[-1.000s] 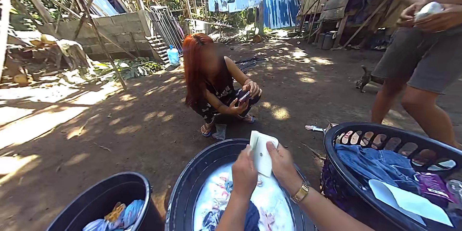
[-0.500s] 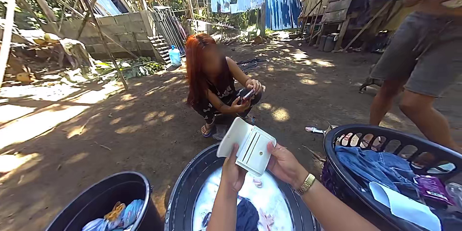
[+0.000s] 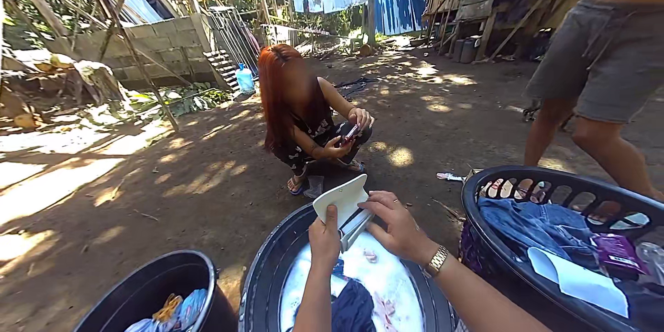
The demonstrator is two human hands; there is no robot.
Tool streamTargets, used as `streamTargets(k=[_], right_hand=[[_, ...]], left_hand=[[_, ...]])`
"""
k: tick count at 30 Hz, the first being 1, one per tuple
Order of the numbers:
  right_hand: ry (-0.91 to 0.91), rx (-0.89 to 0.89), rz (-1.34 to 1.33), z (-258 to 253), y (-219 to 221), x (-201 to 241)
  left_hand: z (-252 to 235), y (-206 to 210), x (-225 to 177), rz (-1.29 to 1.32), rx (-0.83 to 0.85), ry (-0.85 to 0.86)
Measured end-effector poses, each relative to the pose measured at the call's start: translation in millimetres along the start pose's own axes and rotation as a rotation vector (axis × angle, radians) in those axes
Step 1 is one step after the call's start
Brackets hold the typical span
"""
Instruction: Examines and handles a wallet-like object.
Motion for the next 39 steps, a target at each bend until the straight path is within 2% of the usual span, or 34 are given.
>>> streamTargets(k=[3,7,9,11,15,18,21,24,26,27,29,31,33,35,37,39], right_hand=[[-0.073,0.044,0.013,0,2,3],[0.035,0.091,-0.179,-1,-7,-4],[0.176,0.074,-0.35,-3,-16,-11],[0.315,-0.008,-0.507,-5,-29,-17],[0.435,-0.465,-0.655,4,-73,-53],[0.683,-0.851,-0.464,35,-126,-104],[0.918,-1.241,-0.292,96,-171,-142],[1.045,-1.649,-0.516,151,-180,-152],[1.04,-1.764,-0.657,163,-173,-147],[1.092,-1.72,-0.636,159,-169,-145],[1.179,-1.429,-0.575,134,-160,-144],[1.117,-0.969,-0.592,88,-140,-133],[0.972,-0.448,-0.664,43,-102,-106],[0.863,-0.045,-0.72,17,-55,-65],[0.877,0.147,-0.763,9,-19,-25],[0.993,0.109,-0.782,10,1,-5]], left_hand=[[-3,-9,-8,-0.159,-0.049,0.196],[0,-1,-16,-0.34,0.113,0.584],[4,6,-17,-0.394,0.168,0.624],[6,12,-16,-0.441,0.151,0.625],[1,10,-7,-0.408,0.081,0.577],[0,5,-9,-0.338,0.058,0.606],[1,5,-10,-0.271,0.074,0.606],[1,8,-9,-0.177,0.091,0.527],[0,11,-5,-0.1,0.095,0.433],[-1,13,-3,-0.058,0.096,0.381],[0,14,2,0.047,0.123,0.258],[2,15,3,0.166,0.142,0.165],[4,15,1,0.255,0.128,0.126],[7,11,-4,0.263,0.115,0.202],[11,6,-12,0.197,0.114,0.422],[15,1,-23,0.144,0.097,0.598]])
Point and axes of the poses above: each hand's wrist, its own z-axis away from the middle knuckle, its own y-axis out of the palm, x = y × z, the point moved 7 cm from there along -z, towards the middle knuckle, and after that the axes turned 5 degrees about -y, right-handed, at the moved point
